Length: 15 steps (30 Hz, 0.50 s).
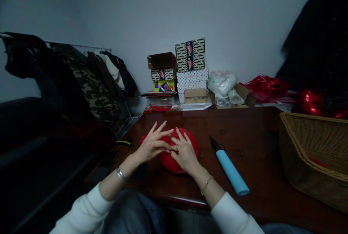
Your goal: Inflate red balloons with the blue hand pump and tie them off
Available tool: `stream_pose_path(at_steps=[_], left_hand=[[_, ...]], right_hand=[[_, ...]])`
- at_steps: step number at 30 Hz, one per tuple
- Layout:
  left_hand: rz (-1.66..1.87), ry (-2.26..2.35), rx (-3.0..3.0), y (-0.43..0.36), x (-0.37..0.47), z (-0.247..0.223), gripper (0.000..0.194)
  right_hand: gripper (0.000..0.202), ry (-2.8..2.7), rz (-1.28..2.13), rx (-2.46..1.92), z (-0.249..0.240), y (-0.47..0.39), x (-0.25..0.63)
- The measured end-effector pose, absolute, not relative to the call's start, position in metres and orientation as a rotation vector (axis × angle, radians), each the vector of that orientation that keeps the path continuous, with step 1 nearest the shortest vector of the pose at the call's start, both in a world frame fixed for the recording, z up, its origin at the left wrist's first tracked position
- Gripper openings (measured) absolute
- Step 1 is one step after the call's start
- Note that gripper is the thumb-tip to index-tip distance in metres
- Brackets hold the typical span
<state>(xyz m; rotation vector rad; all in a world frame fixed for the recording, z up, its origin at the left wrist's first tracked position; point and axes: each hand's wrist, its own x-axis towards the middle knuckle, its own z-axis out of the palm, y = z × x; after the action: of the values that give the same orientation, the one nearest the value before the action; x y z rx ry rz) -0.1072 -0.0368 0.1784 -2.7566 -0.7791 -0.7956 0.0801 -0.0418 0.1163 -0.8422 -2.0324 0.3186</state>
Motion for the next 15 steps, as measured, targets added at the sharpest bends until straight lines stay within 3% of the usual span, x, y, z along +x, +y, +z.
stream_pose_path(at_steps=[15], left_hand=[[-0.495, -0.679, -2.971, -0.046, -0.100, 0.205, 0.010]], right_hand=[[0.015, -2.074, 0.370, -0.780, 0.115, -0.043, 0.078]])
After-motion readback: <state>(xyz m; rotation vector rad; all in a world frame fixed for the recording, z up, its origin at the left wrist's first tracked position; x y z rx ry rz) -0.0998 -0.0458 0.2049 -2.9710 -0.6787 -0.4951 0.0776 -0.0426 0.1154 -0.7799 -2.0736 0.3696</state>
